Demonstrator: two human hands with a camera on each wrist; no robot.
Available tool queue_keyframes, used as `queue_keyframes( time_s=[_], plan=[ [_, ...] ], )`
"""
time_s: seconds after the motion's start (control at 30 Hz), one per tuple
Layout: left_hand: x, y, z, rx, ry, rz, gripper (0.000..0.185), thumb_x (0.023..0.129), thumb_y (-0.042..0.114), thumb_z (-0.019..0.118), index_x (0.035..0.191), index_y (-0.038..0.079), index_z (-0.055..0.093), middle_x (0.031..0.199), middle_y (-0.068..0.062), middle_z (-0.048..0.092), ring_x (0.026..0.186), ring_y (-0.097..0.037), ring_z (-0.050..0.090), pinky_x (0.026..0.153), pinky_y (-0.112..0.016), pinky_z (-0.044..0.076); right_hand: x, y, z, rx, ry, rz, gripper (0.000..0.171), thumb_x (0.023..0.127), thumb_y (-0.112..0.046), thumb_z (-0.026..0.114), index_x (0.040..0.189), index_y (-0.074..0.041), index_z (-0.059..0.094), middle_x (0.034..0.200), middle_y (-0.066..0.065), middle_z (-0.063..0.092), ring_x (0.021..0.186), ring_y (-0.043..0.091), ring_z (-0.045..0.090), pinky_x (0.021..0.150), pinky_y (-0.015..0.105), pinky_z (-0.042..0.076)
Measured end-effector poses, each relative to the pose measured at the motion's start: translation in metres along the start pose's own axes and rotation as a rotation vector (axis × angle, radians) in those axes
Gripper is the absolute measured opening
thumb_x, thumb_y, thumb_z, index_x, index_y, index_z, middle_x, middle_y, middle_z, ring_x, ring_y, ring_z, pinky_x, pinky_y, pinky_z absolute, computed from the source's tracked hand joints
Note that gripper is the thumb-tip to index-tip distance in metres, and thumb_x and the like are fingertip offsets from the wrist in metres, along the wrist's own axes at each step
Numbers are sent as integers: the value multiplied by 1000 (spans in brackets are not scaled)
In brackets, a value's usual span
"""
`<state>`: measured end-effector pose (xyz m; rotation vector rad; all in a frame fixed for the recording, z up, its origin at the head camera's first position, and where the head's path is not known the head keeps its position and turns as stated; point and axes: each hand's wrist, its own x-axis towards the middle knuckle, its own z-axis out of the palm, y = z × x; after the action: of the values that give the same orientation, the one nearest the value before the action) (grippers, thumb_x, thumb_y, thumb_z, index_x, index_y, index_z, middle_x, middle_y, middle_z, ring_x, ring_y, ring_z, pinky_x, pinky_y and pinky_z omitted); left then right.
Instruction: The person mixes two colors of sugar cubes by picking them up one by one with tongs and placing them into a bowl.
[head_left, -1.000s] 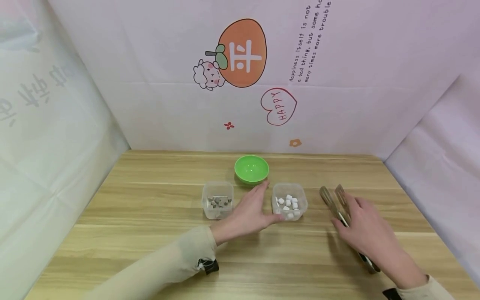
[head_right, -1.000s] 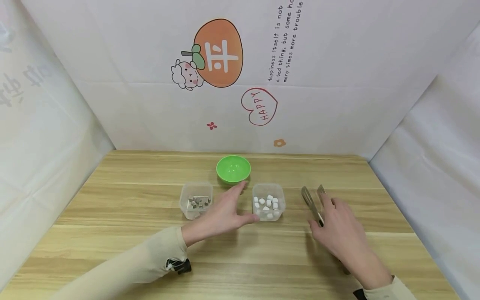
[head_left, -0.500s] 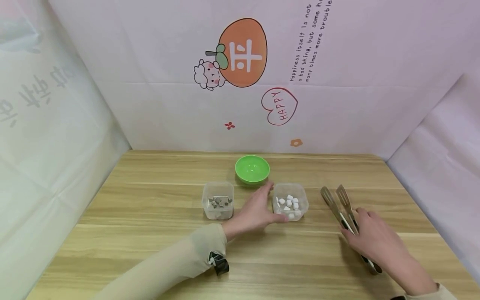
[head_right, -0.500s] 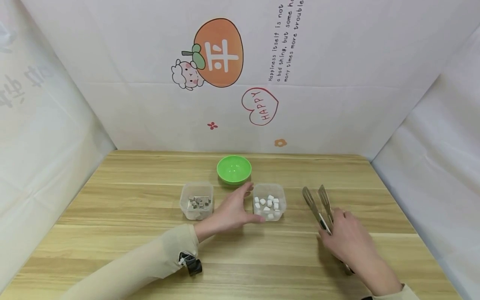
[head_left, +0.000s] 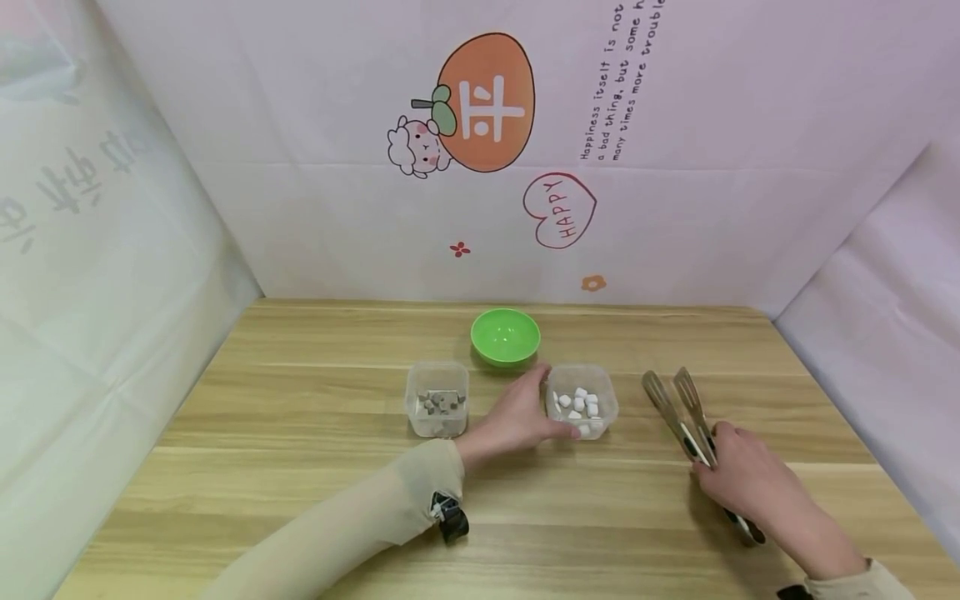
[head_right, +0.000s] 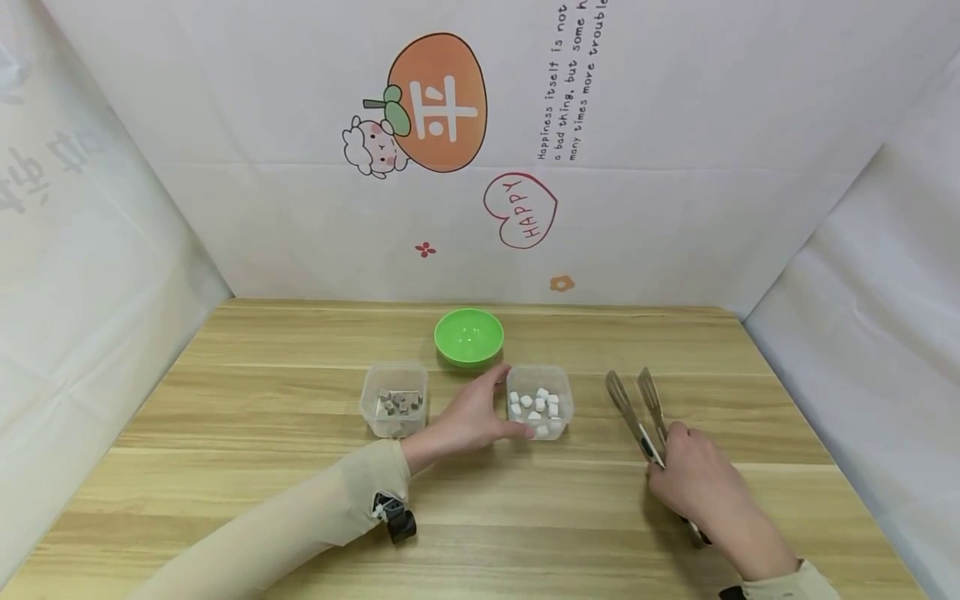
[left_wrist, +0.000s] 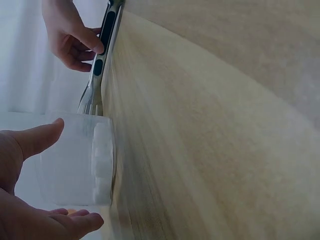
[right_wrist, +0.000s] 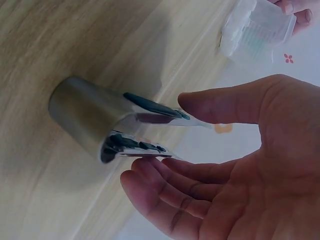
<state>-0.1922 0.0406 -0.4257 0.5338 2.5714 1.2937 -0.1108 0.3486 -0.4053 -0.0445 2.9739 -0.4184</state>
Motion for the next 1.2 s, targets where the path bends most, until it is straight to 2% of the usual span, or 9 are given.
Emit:
queue_keyframes(
  time_s=[0.13, 0.33, 0.6, 0.93, 1.2],
  plan=[
    [2, 0, 1, 5, 4, 3, 104, 72, 28, 99, 155, 1, 43, 149, -16, 57, 135, -31, 55, 118, -44, 45, 1, 0, -1, 3, -17, 5, 38, 93, -15, 70, 105, 16, 52, 81, 13, 56, 71, 29, 55, 55, 44, 50],
    [4, 0, 1, -19, 0, 8, 100, 70, 25, 100, 152, 2, 47, 141, -13, 62, 127, -27, 60, 113, -41, 49, 1, -3, -1, 9, -22, 11, 34, 93, -14, 72, 101, 13, 53, 79, 12, 55, 69, 28, 54, 53, 42, 48],
    [6, -1, 3, -19, 5, 5, 104, 69, 25, 100, 154, 2, 45, 141, -13, 62, 127, -26, 59, 114, -39, 48, 2, -5, 0, -4, 0, -10, 39, 91, -16, 76, 103, 14, 54, 79, 12, 56, 70, 29, 55, 56, 46, 51],
    [6, 2, 3, -15, 18, -11, 99, 68, 23, 101, 150, 4, 49, 138, -11, 64, 124, -25, 60, 113, -38, 49, -5, -6, 1, 13, -53, 41, 30, 90, -18, 75, 88, 1, 53, 75, 8, 52, 67, 27, 54, 52, 41, 48],
    [3, -1, 1, -22, 2, -7, 98, 69, 24, 101, 150, 4, 49, 138, -11, 64, 124, -24, 61, 112, -38, 50, -9, -5, 1, 37, -62, 81, 30, 91, -21, 75, 89, 0, 53, 74, 7, 53, 66, 25, 54, 51, 38, 46]
  ],
)
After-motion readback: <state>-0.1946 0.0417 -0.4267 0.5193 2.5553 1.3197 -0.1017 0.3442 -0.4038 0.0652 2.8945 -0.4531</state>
